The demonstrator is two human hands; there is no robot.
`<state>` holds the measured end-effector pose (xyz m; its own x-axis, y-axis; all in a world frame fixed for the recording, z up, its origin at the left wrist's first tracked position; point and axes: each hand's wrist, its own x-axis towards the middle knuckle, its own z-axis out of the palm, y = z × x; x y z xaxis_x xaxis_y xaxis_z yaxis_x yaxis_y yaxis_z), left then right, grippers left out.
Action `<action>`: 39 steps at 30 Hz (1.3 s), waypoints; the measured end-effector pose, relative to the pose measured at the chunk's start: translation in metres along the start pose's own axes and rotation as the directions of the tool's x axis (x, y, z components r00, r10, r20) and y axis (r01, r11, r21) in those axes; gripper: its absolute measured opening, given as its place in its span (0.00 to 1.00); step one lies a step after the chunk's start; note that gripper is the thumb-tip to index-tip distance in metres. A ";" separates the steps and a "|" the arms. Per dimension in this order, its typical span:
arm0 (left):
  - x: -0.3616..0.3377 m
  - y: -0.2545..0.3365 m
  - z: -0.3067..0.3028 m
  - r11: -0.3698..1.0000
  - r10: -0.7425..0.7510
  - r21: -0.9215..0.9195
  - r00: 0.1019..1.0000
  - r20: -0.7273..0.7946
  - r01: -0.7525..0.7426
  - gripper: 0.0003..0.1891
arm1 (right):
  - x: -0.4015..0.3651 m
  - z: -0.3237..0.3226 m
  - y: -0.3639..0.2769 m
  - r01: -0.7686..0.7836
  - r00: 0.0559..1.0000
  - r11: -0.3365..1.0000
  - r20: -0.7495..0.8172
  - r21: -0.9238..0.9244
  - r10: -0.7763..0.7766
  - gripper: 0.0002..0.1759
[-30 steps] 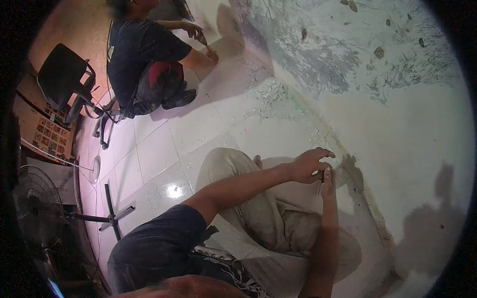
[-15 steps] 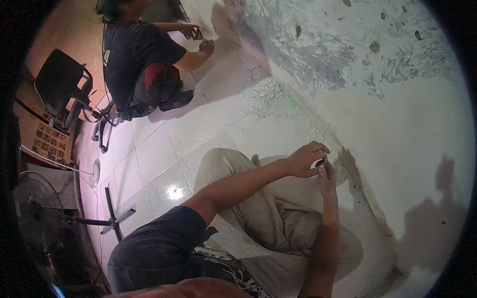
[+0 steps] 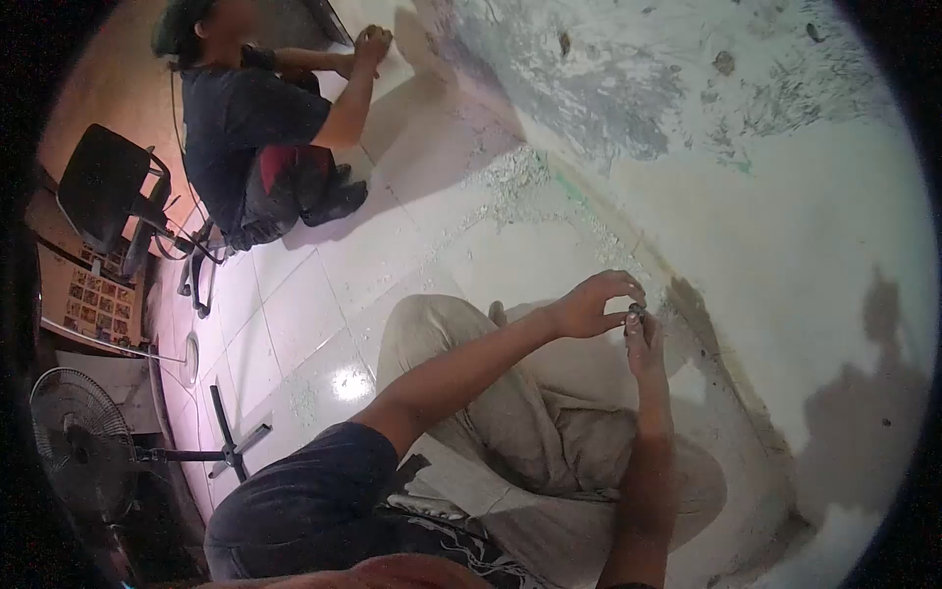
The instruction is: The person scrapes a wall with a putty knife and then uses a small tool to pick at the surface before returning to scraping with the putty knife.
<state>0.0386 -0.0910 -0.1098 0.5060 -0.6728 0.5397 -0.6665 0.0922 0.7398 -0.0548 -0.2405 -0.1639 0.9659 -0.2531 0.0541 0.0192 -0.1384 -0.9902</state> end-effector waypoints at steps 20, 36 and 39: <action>0.012 0.001 0.002 0.897 -0.272 0.419 0.923 0.273 0.141 0.17 | -0.001 -0.016 0.047 -0.163 0.984 0.969 -0.041 0.186 0.173 0.21; -0.012 -0.012 0.017 0.765 -0.633 0.543 0.561 0.533 0.348 0.24 | 0.038 -0.033 -0.122 0.467 0.860 0.875 -0.296 0.128 -0.416 0.40; -0.007 -0.003 0.014 0.743 -0.669 0.539 0.462 0.582 0.397 0.22 | 0.064 -0.021 -0.176 0.698 0.712 0.706 -0.223 0.119 -0.666 0.40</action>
<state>0.0296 -0.0973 -0.1217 0.3608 -0.7998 -0.4798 -0.5897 -0.5942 0.5470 -0.0023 -0.2525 0.0167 0.6170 -0.3016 0.7268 0.7186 -0.1604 -0.6766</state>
